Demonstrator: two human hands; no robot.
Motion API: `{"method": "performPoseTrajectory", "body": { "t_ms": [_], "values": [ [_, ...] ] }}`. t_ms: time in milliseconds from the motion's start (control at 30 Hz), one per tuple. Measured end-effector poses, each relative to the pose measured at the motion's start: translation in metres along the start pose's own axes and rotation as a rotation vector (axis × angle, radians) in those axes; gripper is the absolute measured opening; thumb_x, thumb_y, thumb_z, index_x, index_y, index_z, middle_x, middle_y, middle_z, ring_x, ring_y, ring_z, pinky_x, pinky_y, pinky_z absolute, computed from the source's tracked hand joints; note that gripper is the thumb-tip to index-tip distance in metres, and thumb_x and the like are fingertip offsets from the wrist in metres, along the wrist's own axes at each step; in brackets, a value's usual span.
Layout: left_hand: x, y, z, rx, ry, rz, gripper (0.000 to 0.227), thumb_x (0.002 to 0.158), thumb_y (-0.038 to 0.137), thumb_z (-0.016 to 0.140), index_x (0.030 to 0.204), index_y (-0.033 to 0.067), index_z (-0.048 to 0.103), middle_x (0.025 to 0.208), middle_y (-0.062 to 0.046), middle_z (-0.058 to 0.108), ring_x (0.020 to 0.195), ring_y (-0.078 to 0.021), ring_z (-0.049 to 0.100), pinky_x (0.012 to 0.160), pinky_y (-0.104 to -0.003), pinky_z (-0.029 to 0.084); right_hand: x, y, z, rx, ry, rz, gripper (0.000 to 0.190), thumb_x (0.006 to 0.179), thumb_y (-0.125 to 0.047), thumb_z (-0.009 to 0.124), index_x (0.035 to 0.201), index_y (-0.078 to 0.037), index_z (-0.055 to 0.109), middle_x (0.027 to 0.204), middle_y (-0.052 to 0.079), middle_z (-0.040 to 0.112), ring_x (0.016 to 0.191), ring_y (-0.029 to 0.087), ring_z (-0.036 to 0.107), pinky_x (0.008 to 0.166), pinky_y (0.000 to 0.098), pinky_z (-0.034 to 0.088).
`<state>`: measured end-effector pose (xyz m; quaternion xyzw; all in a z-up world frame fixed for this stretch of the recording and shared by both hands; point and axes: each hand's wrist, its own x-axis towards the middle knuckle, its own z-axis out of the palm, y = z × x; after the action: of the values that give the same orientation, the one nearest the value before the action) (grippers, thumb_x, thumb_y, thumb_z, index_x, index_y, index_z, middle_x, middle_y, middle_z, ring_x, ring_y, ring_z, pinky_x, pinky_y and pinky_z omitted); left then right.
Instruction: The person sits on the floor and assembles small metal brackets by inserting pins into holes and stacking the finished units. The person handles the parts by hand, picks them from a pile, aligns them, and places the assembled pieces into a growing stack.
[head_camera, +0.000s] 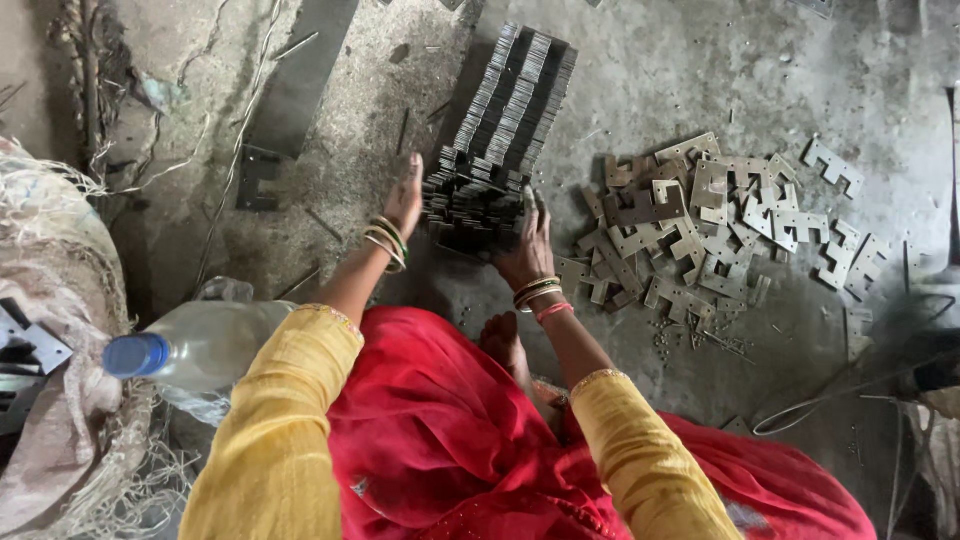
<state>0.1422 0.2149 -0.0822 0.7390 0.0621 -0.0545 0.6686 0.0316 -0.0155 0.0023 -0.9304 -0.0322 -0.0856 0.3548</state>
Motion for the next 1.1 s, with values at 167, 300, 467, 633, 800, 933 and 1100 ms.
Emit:
{"method": "performPoseTrajectory", "body": {
  "t_ms": [167, 300, 467, 633, 800, 933, 1100],
  "values": [
    [0.033, -0.025, 0.016, -0.224, -0.061, 0.071, 0.078, 0.106, 0.056, 0.031, 0.161, 0.0009, 0.021, 0.17, -0.013, 0.021, 0.157, -0.0219, 0.019, 0.128, -0.036, 0.016, 0.026, 0.032, 0.02, 0.199, 0.082, 0.019, 0.151, 0.048, -0.034, 0.104, 0.154, 0.004, 0.004, 0.158, 0.035, 0.02, 0.146, 0.045, 0.023, 0.118, 0.0476, 0.028],
    [0.035, 0.006, 0.011, -0.179, -0.162, -0.056, 0.082, 0.102, 0.064, 0.016, 0.163, 0.01, 0.013, 0.17, -0.01, 0.022, 0.156, -0.0268, 0.016, 0.126, -0.044, 0.008, 0.045, 0.062, 0.034, 0.398, 0.043, 0.166, 0.146, 0.062, -0.03, 0.102, 0.162, -0.002, 0.0, 0.164, 0.032, 0.021, 0.152, 0.038, 0.028, 0.122, 0.046, 0.033],
    [0.022, 0.04, 0.009, -0.176, -0.299, -0.144, 0.097, 0.093, 0.08, 0.01, 0.165, 0.015, 0.02, 0.172, -0.008, 0.02, 0.159, -0.0292, 0.016, 0.127, -0.049, 0.002, 0.042, 0.046, 0.06, 0.509, 0.062, 0.168, 0.135, 0.07, -0.023, 0.092, 0.164, -0.002, -0.002, 0.148, 0.024, 0.056, 0.129, 0.03, 0.063, 0.108, 0.0389, 0.053],
    [0.01, 0.031, 0.005, -0.237, -0.349, -0.14, 0.103, 0.087, 0.086, 0.013, 0.166, 0.0196, 0.006, 0.174, -0.004, 0.009, 0.16, -0.0276, 0.009, 0.126, -0.048, 0.0, 0.033, 0.044, 0.059, 0.636, 0.017, 0.194, 0.132, 0.071, -0.021, 0.092, 0.163, -0.001, -0.001, 0.142, 0.024, 0.062, 0.123, 0.03, 0.066, 0.107, 0.037, 0.055],
    [0.017, 0.043, 0.009, -0.335, -0.272, -0.15, 0.106, 0.087, 0.088, 0.019, 0.165, 0.021, -0.005, 0.175, -0.006, 0.005, 0.162, -0.0314, 0.009, 0.129, -0.05, 0.001, 0.045, 0.045, 0.056, 0.473, 0.219, 0.121, 0.13, 0.08, -0.022, 0.098, 0.167, -0.001, 0.003, 0.166, 0.033, 0.029, 0.153, 0.039, 0.035, 0.124, 0.0438, 0.034],
    [0.0, 0.06, 0.003, -0.214, -0.384, -0.197, 0.113, 0.078, 0.092, 0.01, 0.166, 0.0208, 0.007, 0.174, -0.004, 0.003, 0.159, -0.0295, 0.006, 0.121, -0.055, -0.006, 0.03, 0.033, 0.057, 0.657, 0.08, 0.153, 0.137, 0.072, -0.042, 0.092, 0.163, 0.0, -0.002, 0.163, 0.031, 0.033, 0.15, 0.04, 0.038, 0.123, 0.0423, 0.035],
    [-0.02, 0.082, 0.006, -0.298, -0.387, -0.206, 0.116, 0.076, 0.094, 0.019, 0.162, 0.0233, -0.014, 0.172, -0.004, -0.015, 0.158, -0.0278, -0.012, 0.124, -0.058, -0.003, 0.022, 0.018, 0.057, 0.258, 0.084, 0.057, 0.137, 0.071, -0.043, 0.096, 0.161, 0.003, 0.004, 0.169, 0.032, 0.012, 0.158, 0.041, 0.016, 0.128, 0.0449, 0.022]
  ]
}}
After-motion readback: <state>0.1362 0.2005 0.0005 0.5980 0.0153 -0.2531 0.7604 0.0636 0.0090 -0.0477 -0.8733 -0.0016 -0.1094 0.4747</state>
